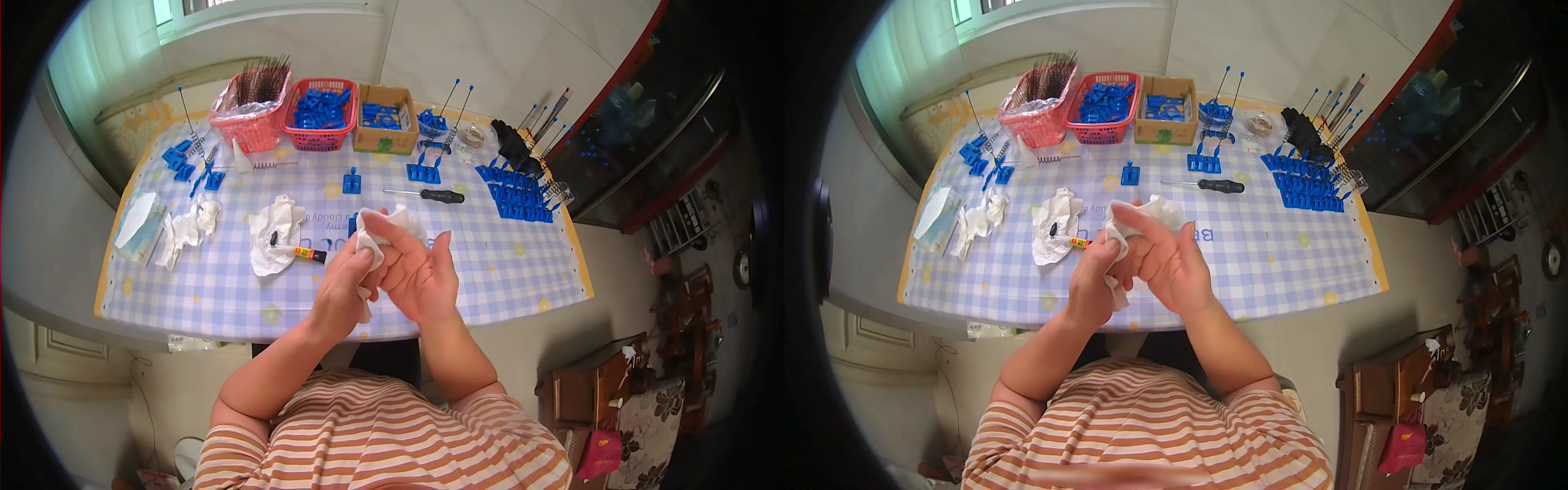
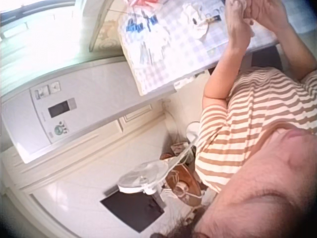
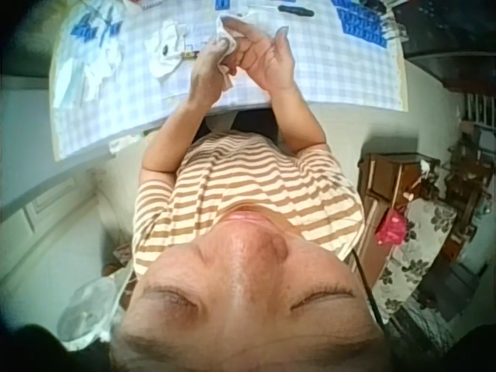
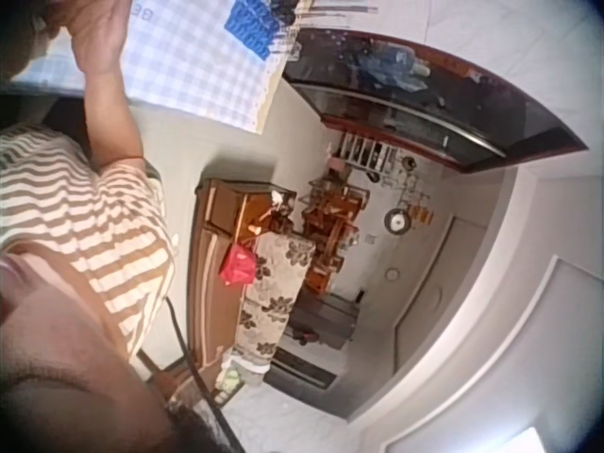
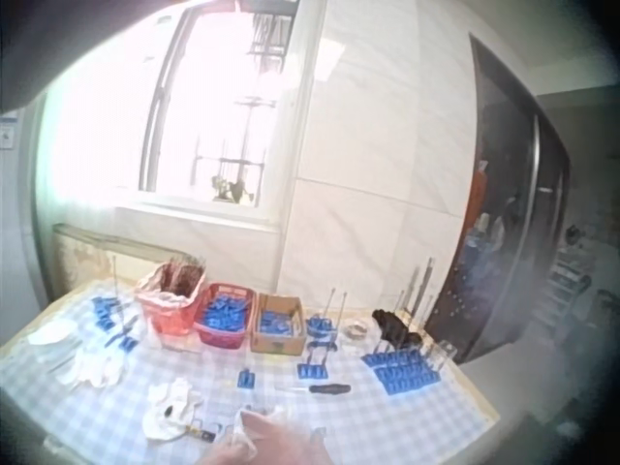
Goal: The person assembles plastic components with metal terminals and spring wires by hand, using pliers and a screwdriver to manipulate the parts.
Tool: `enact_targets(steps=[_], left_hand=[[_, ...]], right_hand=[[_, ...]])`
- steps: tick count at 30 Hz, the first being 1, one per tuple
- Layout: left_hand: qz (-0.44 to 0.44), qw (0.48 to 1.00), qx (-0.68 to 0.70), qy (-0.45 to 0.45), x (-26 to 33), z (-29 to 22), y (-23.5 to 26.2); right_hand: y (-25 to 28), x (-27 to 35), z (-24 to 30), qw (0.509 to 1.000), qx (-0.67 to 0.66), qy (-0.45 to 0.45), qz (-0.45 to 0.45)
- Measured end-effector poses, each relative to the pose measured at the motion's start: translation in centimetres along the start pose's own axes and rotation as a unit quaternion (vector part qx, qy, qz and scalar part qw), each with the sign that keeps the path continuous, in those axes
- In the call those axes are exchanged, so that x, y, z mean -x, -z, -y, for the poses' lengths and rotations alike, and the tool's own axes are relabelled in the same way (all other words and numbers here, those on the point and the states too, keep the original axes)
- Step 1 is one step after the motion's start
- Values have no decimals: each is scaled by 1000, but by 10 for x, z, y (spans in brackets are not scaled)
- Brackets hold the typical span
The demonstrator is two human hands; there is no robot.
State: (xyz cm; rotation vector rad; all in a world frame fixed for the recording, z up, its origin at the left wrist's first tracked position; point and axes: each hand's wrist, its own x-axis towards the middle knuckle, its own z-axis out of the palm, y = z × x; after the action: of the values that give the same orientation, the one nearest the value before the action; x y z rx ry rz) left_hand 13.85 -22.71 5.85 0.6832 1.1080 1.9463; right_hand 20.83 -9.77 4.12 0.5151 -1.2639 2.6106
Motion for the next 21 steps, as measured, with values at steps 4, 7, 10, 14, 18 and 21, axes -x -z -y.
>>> enact_targets(steps=[4, 7, 10, 14, 18, 21], left_hand=[[-11, 989, -144, -25, 5, -5, -9], [-12, 978, -204, -37, 11, -4, -9], [-32, 989, -137, -45, 9, -3, 0], [-32, 995, 94, -29, 6, -1, 13], [-67, 979, 190, -5, 6, 3, -8], [-36, 992, 89, -85, 9, 18, -27]], right_hand=[[0, 2, 15, 994, 103, -5, -45], [14, 6, 25, 986, 163, 28, 3], [3, 5, 33, 972, 233, 35, -26], [-4, 8, 35, 961, 266, 51, -58], [-5, 9, 16, 862, 490, 104, -76], [-25, 0, -25, 738, 629, 232, -80]])
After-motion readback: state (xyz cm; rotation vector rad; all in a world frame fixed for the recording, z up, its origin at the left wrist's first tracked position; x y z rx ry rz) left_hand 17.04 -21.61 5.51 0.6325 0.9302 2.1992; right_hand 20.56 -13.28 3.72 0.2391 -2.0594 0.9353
